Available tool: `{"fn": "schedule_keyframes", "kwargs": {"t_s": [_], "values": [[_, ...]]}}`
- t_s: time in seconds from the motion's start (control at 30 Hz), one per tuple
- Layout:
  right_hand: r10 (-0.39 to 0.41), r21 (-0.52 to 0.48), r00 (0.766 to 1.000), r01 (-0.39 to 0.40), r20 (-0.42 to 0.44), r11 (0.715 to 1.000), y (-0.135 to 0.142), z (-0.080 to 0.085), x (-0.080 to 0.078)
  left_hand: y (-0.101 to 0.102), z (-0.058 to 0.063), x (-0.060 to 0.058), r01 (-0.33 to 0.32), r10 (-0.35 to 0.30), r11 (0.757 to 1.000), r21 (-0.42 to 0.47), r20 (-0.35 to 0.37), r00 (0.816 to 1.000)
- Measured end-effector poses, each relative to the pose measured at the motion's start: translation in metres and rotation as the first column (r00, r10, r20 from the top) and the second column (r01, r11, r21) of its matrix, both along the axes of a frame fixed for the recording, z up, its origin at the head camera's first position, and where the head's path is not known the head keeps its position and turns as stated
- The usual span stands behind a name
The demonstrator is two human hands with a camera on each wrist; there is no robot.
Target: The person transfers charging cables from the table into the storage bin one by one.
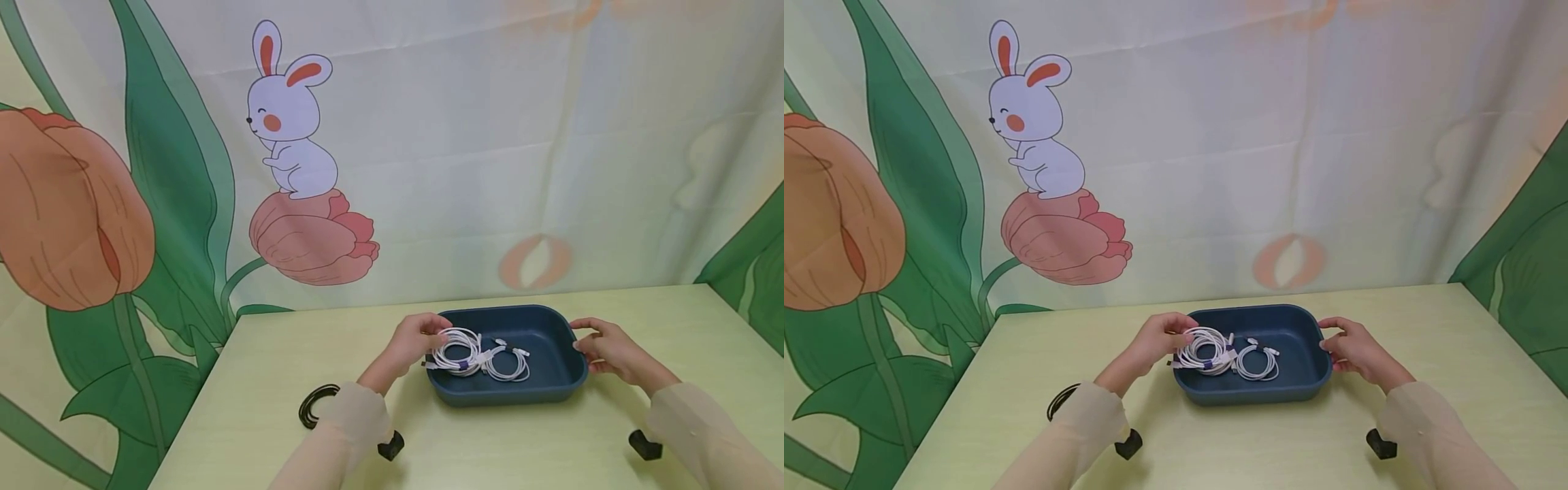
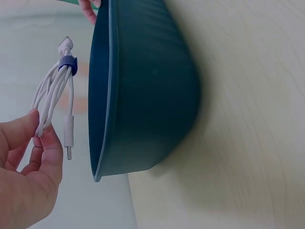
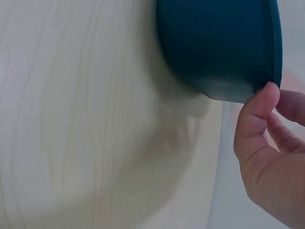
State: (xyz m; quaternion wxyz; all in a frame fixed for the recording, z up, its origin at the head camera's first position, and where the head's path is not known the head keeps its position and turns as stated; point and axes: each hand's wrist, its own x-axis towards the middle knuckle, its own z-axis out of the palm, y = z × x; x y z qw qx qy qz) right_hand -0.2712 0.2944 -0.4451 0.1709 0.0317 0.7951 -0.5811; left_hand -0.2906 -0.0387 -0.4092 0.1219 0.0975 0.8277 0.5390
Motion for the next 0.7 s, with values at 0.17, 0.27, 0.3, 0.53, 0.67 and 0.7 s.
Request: {"fn": "schedule_keyframes", "kwargs": {"t_s": [0.17,0.27,0.3,0.53,0.67,0.7], "values": [[0.001,-0.005,1.000,-0.001,-0.005,1.000,0.000,0.000,0.000,0.005,-0.004,-0.002,0.001,-0.001,1.000,-0.006,0.015,1.000],[0.001,-0.007,1.000,-0.001,-0.006,1.000,0.000,-0.001,0.000,0.008,-0.007,-0.003,0.007,-0.007,1.000,-0.008,0.010,1.000],[0.001,-0.007,1.000,-0.001,-0.006,1.000,0.001,-0.001,0.000,0.010,-0.008,-0.003,0.008,-0.008,1.000,-0.011,0.009,1.000],[0.001,-0.001,1.000,-0.001,-0.005,1.000,0.001,-0.002,0.000,0.017,-0.012,-0.002,0.019,-0.019,1.000,-0.019,0.006,1.000],[-0.004,0.001,1.000,0.004,-0.002,1.000,0.001,-0.002,-0.001,0.021,-0.014,0.000,0.025,-0.025,0.999,-0.035,-0.004,1.000],[-0.004,0.002,1.000,0.004,-0.001,1.000,0.001,-0.002,-0.001,0.022,-0.015,0.000,0.025,-0.025,0.999,-0.041,-0.007,1.000]]}}
